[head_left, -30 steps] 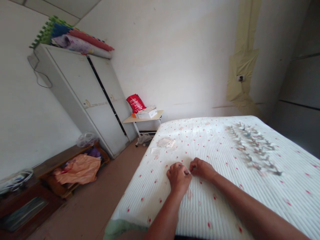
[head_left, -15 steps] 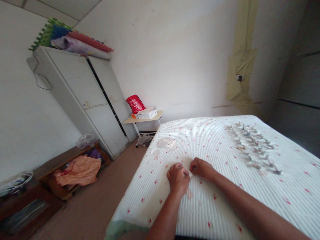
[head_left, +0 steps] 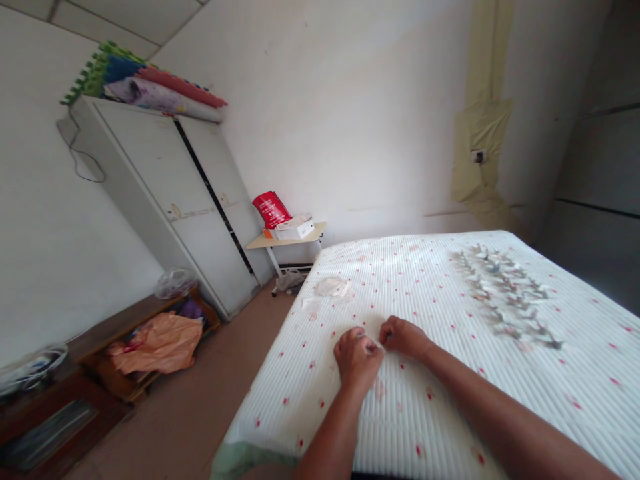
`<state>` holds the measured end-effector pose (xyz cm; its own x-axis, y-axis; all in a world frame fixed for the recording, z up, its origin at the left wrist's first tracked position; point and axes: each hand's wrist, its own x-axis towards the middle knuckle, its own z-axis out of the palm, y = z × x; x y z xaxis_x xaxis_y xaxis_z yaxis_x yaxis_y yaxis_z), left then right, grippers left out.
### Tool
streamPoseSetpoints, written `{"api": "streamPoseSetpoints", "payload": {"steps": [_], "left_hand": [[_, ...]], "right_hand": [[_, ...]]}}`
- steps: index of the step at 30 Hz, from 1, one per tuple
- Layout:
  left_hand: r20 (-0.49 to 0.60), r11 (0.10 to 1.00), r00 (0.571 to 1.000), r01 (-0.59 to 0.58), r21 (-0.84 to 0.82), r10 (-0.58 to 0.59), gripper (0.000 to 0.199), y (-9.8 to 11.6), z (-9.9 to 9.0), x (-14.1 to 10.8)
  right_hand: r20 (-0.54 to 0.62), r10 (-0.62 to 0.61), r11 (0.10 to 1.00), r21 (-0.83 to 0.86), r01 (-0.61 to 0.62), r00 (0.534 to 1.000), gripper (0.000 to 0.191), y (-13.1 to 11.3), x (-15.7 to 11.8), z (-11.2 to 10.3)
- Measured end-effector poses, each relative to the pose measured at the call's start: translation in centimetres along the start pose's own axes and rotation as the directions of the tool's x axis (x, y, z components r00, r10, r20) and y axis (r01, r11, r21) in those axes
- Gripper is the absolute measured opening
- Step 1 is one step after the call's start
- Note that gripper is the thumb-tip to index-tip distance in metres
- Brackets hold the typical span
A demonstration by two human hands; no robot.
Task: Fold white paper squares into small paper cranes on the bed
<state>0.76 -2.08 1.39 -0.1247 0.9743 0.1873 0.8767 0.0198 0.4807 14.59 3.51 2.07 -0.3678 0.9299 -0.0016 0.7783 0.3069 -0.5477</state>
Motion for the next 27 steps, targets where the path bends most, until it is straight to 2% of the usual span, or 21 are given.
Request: {"api": "streamPoseSetpoints", "payload": {"steps": [8,14,22,25,27], "left_hand": [[0.004,0.997,1.0,-0.018,0.069,0.018,0.003,0.0,0.1,0.0],[-0.005,0.998,1.0,-0.023,0.061,0.024,0.005,-0.1,0.2,0.0],[0.004,0.997,1.0,-0.019,0.068,0.018,0.004,-0.1,0.1,0.0],[0.006,0.998,1.0,-0.016,0.053,0.016,0.003,0.0,0.1,0.0],[0.007,0.999,1.0,-0.015,0.051,0.014,0.003,0.0,0.1,0.0]], "right_hand": [[-0.002,0.03,0.999,-0.015,-0.03,1.0,0.012,0.0,0.0,0.3],[-0.015,-0.007,0.999,0.04,0.007,1.0,0.016,0.8,0.4,0.6],[0.012,-0.053,0.995,0.08,0.052,0.999,0.016,1.1,0.5,-0.2],[-0.002,-0.024,0.999,0.047,0.024,1.0,0.01,0.5,0.1,-0.2],[-0.029,0.022,1.0,-0.014,-0.022,0.999,0.014,-0.1,-0.2,-0.1]]}}
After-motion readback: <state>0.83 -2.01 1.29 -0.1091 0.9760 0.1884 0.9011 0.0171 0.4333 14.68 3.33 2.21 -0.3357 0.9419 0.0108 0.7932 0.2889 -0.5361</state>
